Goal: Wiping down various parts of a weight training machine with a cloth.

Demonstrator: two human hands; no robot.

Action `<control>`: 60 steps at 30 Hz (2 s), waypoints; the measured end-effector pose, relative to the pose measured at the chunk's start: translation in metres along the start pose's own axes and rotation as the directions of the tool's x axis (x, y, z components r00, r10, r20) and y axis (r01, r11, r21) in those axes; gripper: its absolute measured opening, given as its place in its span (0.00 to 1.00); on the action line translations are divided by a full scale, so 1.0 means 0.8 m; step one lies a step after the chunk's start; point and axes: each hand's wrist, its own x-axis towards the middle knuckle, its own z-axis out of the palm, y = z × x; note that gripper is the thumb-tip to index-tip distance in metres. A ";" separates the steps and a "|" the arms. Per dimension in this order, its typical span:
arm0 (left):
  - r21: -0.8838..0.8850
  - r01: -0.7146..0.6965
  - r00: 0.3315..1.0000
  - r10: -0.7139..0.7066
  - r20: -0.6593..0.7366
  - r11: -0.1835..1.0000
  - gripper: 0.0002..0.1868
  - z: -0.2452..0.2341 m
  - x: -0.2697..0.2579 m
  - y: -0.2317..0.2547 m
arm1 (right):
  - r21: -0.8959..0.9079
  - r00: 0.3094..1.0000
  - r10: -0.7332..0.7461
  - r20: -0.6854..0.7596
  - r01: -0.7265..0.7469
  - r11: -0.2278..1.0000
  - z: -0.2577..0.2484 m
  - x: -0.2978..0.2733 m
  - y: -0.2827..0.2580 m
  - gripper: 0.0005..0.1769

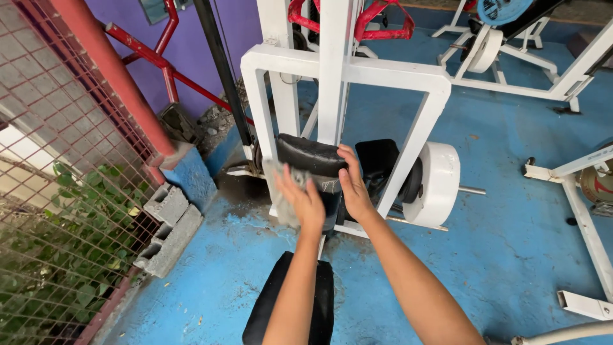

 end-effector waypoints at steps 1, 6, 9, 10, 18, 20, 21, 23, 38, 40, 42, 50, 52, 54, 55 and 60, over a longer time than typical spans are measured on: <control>0.005 0.006 1.000 -0.006 -0.001 1.000 0.38 -0.001 0.002 0.022 | 0.004 1.000 0.005 0.004 -0.005 1.000 -0.001 -0.004 0.001 0.25; 0.150 -0.297 0.947 0.271 0.171 0.943 0.39 0.010 -0.018 0.062 | -0.019 1.000 0.029 -0.008 -0.029 0.999 -0.001 -0.005 0.013 0.25; 0.121 -0.138 0.989 0.131 0.067 0.983 0.41 0.033 -0.083 0.008 | 0.031 1.000 0.019 -0.013 -0.018 0.999 0.000 -0.003 0.007 0.24; 0.122 -0.140 0.989 0.132 0.068 0.983 0.41 0.045 -0.101 -0.021 | 0.032 1.000 0.018 -0.015 -0.018 0.999 0.000 -0.004 0.008 0.24; -0.737 0.647 0.443 -0.884 0.152 0.197 0.39 0.059 -0.109 -0.107 | 0.000 1.000 0.011 0.023 -0.011 1.000 -0.004 -0.001 -0.004 0.24; -0.758 0.631 0.419 -0.894 0.156 0.164 0.38 0.072 -0.091 -0.092 | 0.008 0.999 0.025 0.032 -0.025 1.000 -0.008 0.001 -0.009 0.24; -0.779 0.613 0.396 -0.904 0.160 0.131 0.37 0.076 -0.083 -0.084 | 0.016 0.998 0.038 0.041 -0.038 0.999 -0.008 0.000 -0.013 0.25; -0.760 0.614 0.486 -0.861 0.151 0.213 0.34 0.052 -0.065 0.035 | -0.006 0.998 0.041 0.043 -0.041 0.999 -0.011 0.000 -0.013 0.25; 0.207 0.041 0.999 -0.037 -0.019 0.977 0.42 0.020 -0.046 -0.016 | -0.003 0.996 0.080 0.046 -0.080 0.997 -0.017 0.000 -0.026 0.24; 0.128 0.065 0.998 -0.061 -0.030 0.990 0.43 0.020 -0.037 -0.043 | -0.017 0.996 0.080 0.049 -0.079 0.997 -0.016 0.002 -0.026 0.25; -0.030 0.172 0.982 -0.174 -0.069 0.985 0.41 0.020 -0.022 -0.056 | -0.012 0.994 0.088 0.060 -0.087 0.996 -0.016 0.002 -0.024 0.25; 0.192 -0.253 0.962 0.226 0.150 0.948 0.35 -0.005 0.041 0.115 | -0.064 0.992 0.122 0.044 -0.119 0.991 -0.017 -0.020 0.030 0.26; 0.251 -0.369 0.915 0.304 0.264 0.895 0.32 -0.006 0.034 0.121 | -0.107 0.988 0.151 0.023 -0.148 0.983 -0.019 -0.025 0.046 0.27; 0.151 -0.356 0.919 0.315 0.237 0.922 0.28 -0.010 0.018 0.097 | -0.121 0.988 0.155 0.023 -0.151 0.981 -0.019 -0.021 0.026 0.28; 0.153 -0.353 0.920 0.312 0.236 0.923 0.28 -0.005 0.002 0.070 | -0.120 0.987 0.156 0.026 -0.152 0.981 -0.019 -0.015 0.012 0.28; 0.082 -0.185 0.981 0.189 -0.044 0.979 0.33 0.021 -0.053 -0.043 | -0.020 0.999 0.008 0.054 -0.006 1.000 -0.026 0.001 -0.013 0.25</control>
